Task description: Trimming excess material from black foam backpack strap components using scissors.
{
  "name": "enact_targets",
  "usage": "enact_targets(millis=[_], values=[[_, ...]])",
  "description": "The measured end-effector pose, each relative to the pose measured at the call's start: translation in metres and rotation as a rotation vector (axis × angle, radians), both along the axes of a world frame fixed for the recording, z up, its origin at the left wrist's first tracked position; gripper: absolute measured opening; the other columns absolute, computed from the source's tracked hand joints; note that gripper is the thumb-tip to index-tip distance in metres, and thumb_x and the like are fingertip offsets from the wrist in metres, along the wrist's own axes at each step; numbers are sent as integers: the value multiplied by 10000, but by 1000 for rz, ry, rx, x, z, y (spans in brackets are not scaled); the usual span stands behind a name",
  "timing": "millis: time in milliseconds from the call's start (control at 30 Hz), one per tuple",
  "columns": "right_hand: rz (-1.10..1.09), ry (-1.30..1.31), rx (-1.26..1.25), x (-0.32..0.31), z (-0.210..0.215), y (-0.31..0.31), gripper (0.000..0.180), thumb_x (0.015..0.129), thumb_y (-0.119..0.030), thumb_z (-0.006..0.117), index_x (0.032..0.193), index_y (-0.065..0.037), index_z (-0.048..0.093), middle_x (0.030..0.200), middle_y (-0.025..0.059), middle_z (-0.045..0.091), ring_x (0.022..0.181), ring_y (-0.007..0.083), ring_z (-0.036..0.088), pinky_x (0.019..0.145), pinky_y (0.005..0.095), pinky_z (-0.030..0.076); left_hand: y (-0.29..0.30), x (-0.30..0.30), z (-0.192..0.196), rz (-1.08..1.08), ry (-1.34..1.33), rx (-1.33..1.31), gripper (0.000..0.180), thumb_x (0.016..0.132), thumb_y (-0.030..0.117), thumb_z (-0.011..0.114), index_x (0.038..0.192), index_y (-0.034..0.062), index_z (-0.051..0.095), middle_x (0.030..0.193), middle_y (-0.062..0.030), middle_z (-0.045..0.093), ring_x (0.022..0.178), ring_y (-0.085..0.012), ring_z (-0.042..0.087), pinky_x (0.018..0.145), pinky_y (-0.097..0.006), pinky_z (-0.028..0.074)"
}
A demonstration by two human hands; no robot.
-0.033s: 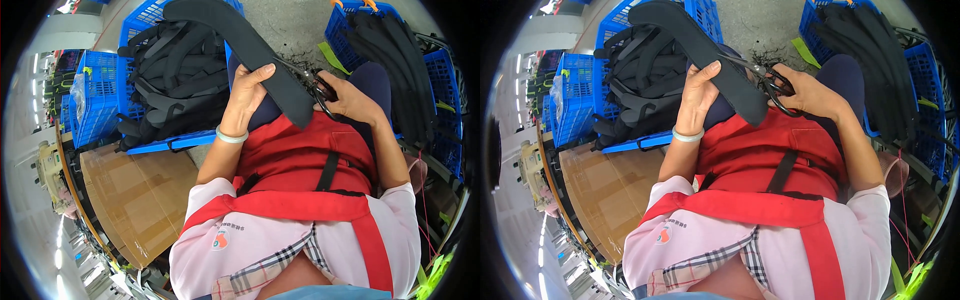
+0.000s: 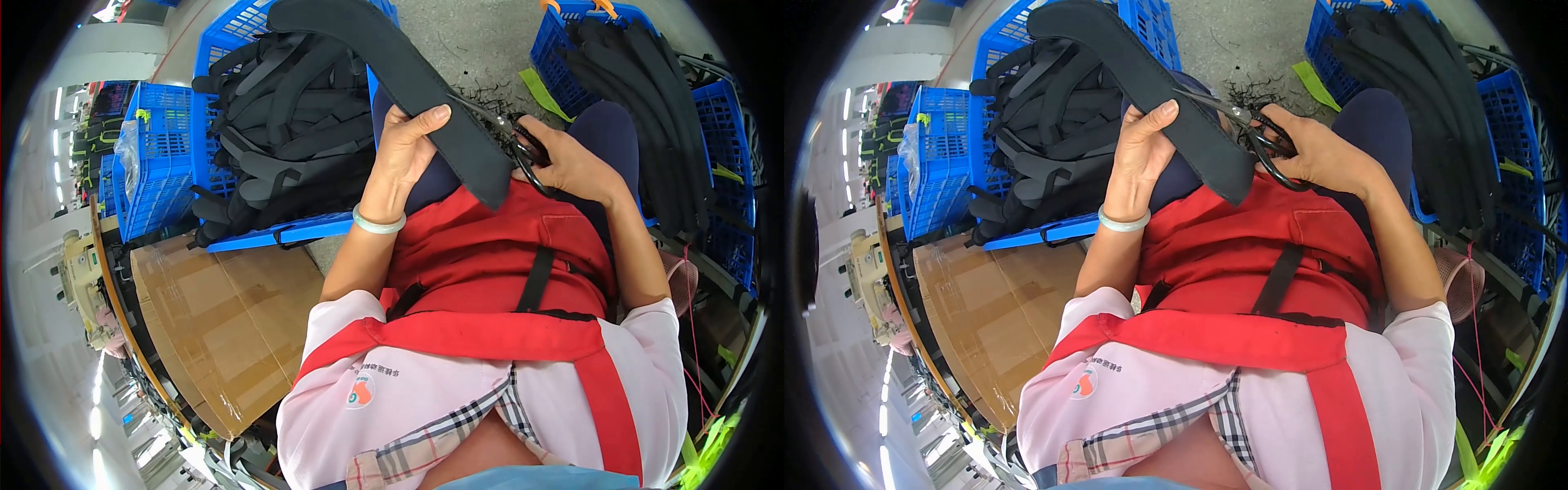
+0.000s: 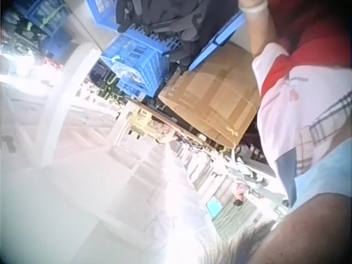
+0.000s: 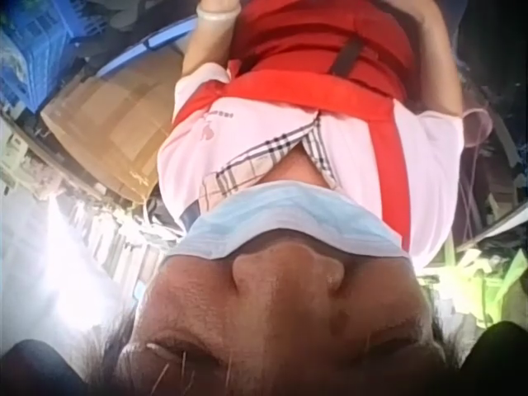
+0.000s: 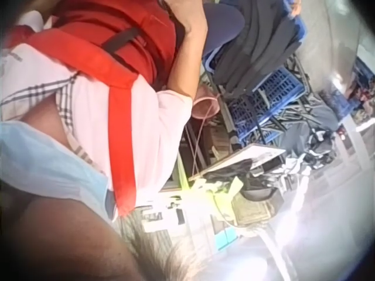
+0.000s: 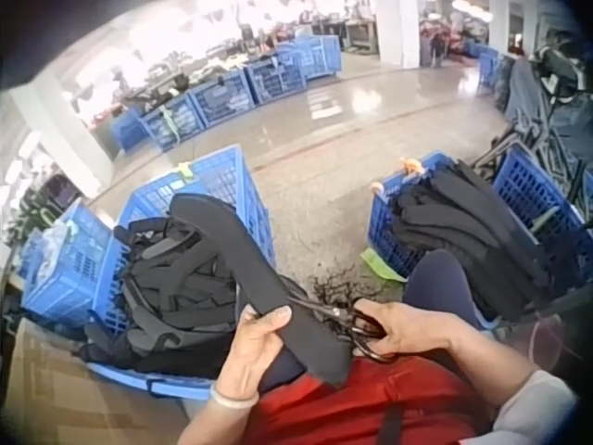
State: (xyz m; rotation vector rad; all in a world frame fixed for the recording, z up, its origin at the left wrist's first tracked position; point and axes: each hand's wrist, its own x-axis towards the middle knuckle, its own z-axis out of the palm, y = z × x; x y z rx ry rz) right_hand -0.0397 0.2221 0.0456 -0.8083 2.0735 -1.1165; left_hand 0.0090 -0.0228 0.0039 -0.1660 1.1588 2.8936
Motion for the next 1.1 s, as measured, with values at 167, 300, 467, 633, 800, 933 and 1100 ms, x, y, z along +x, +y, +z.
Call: enact_targets(millis=[167, 300, 467, 633, 800, 933, 1100], values=[[-97, 39, 28, 12, -3, -15, 364, 811, -64, 643, 1098, -27, 423, 829, 160, 573, 774, 314, 565, 714, 391, 450, 7, 1, 1, -13, 53, -44, 162, 807, -49, 690, 941, 40, 673, 903, -64, 683, 826, -168, 656, 783, -314, 534], [-91, 159, 20, 12, -11, -20, 340, 821, -73, 638, 1082, -19, 427, 791, 229, 580, 763, 418, 556, 697, 434, 446, 6, 3, 1, -3, 69, -54, 168, 802, -52, 695, 946, 32, 671, 909, -68, 687, 834, -167, 656, 785, -307, 529], [-116, 147, -26, 12, -21, -21, 281, 837, -97, 640, 1027, -3, 455, 766, 258, 552, 755, 461, 522, 666, 446, 433, 4, 1, -2, -27, 76, -30, 169, 804, -39, 698, 955, 33, 672, 923, -71, 689, 851, -170, 655, 801, -308, 527], [-157, 99, 50, 13, -18, -21, 268, 840, -103, 641, 1012, -1, 462, 787, 263, 550, 782, 470, 521, 667, 440, 431, -9, -11, 11, 0, -21, 162, 125, 824, -12, 687, 936, 43, 675, 924, -63, 688, 858, -187, 662, 810, -348, 540], [-192, 120, 22, 15, -18, -29, 348, 814, -81, 639, 1074, 4, 423, 827, 270, 572, 852, 464, 559, 703, 466, 435, -2, -14, 6, 16, 57, -16, 125, 816, -30, 687, 915, 45, 678, 901, -69, 687, 842, -180, 659, 792, -332, 540], [-180, 319, -80, 14, -23, -32, 390, 798, -51, 630, 1108, 4, 400, 841, 275, 585, 871, 468, 562, 708, 479, 435, 3, -10, 5, 2, 56, 15, 136, 806, -43, 690, 912, 41, 679, 896, -69, 685, 827, -173, 654, 789, -322, 535], [-131, 132, 0, 11, -16, -26, 317, 790, -19, 615, 1059, 10, 451, 894, 309, 581, 889, 471, 552, 704, 478, 437, 3, -9, 2, 14, 62, -3, 145, 804, -50, 690, 918, 38, 677, 907, -74, 684, 832, -176, 655, 798, -323, 533]])
